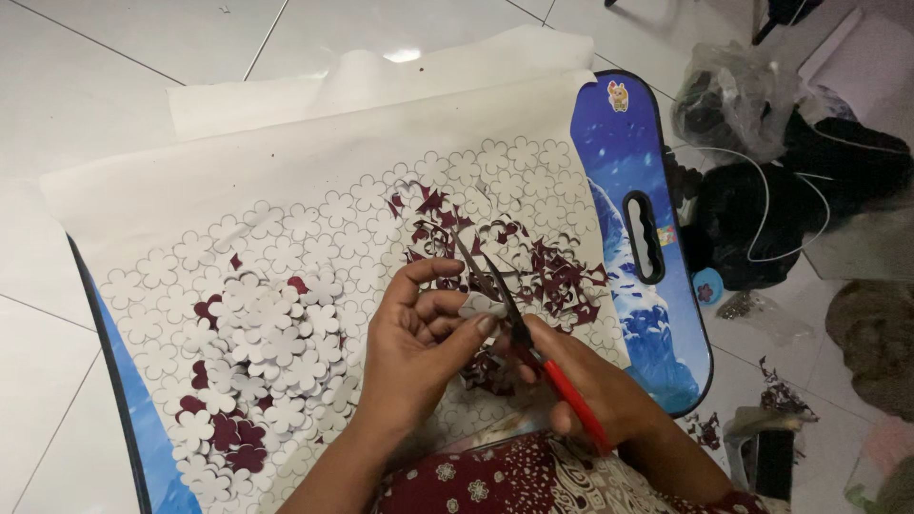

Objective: The person sits on the floor with a printed pattern sheet on their lap and cuts out small flower-shaped pieces from the sheet using red-handled scissors. They cut one flower at a time, set finished pieces aside with the growing pile, and continue cutting more shapes.

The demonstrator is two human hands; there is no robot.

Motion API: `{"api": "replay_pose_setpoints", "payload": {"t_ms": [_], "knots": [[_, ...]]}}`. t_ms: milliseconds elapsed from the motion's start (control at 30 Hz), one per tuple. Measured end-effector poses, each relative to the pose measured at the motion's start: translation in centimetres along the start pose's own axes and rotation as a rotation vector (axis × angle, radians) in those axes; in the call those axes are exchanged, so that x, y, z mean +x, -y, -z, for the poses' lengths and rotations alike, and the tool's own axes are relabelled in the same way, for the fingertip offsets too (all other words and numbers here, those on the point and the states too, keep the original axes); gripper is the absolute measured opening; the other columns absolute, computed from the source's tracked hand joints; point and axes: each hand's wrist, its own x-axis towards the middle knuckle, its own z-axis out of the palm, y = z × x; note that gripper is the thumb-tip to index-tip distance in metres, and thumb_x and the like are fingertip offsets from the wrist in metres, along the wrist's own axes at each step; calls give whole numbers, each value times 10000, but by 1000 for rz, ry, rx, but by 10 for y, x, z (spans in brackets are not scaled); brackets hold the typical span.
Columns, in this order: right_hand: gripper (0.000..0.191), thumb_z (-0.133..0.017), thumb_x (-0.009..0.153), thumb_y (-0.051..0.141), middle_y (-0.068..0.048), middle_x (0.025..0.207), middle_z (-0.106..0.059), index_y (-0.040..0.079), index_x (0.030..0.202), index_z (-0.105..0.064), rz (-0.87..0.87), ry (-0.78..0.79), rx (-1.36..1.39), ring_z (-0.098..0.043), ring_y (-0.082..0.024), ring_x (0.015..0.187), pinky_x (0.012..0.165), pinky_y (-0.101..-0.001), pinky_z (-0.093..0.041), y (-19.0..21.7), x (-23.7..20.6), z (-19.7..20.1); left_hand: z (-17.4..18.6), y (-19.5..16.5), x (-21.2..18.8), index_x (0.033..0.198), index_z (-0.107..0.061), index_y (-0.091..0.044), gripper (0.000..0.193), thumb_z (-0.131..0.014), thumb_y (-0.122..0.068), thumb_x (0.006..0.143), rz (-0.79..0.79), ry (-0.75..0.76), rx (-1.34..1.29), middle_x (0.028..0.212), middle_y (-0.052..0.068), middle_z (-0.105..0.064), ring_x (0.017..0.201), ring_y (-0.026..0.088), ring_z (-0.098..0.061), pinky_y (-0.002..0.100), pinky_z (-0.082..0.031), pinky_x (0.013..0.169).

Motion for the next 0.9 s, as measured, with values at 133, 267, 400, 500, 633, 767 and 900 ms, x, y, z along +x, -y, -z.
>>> {"api": "replay_pose_setpoints", "payload": {"t_ms": [133, 267, 400, 500, 633, 767, 900], "knots": [[1166, -379, 669, 1056, -18, 836, -456, 28, 1187, -563, 1, 24, -17, -439, -153, 710, 623, -326, -378, 5, 4, 1, 0, -4, -1, 1355, -500, 15, 559, -722, 74, 846, 15, -20, 64, 925, 111, -735, 855, 139, -735, 241, -607, 701], [1163, -404, 598, 1070, 17, 745, -455, 59, 1148, -567, -40, 17, -10, -450, -134, 645, 569, -317, -385, 5, 3, 5, 1, -9, 0, 1399, -486, -1, 613, -736, 48, 841, 19, -30, 106, 906, 105, -750, 853, 133, -732, 227, -589, 706], [1153, -376, 601, 1083, 36, 748, -467, 41, 1066, -543, -9, 29, -105, -461, -123, 640, 556, -309, -381, -3, 4, 7, 0, -11, 0, 1419, -473, 13, 644, -743, 46, 836, 1, -43, 91, 913, 102, -763, 869, 141, -738, 232, -593, 718], [1128, -407, 632, 1066, 10, 765, -447, 20, 1037, -529, -1, 46, -59, -450, -143, 656, 570, -317, -375, -8, 5, 6, 1, -11, 1, 1426, -463, 21, 630, -733, 39, 857, -55, -63, 121, 926, 110, -756, 891, 146, -747, 243, -622, 774], [1196, -366, 636, 1060, 3, 787, -481, 38, 1228, -558, -40, 26, -105, -460, -143, 665, 573, -318, -390, -4, 4, 3, 0, -6, -2, 1423, -443, 0, 625, -710, 36, 859, -49, -123, 60, 927, 110, -724, 912, 150, -764, 253, -638, 787], [1252, -382, 673, 1051, -5, 858, -526, 21, 1374, -510, -6, 15, -68, -515, -144, 731, 625, -320, -434, 6, 3, 2, -2, 1, -1, 1411, -472, 30, 591, -725, 47, 878, -112, -89, 47, 950, 121, -713, 899, 162, -739, 260, -625, 777], [1249, -363, 691, 1052, -5, 845, -517, 31, 1397, -499, 6, 18, -99, -492, -146, 731, 632, -309, -425, 8, 7, 0, -1, 1, -1, 1388, -482, 29, 557, -715, 17, 882, -113, -52, 85, 945, 125, -762, 869, 168, -769, 281, -658, 743]]}}
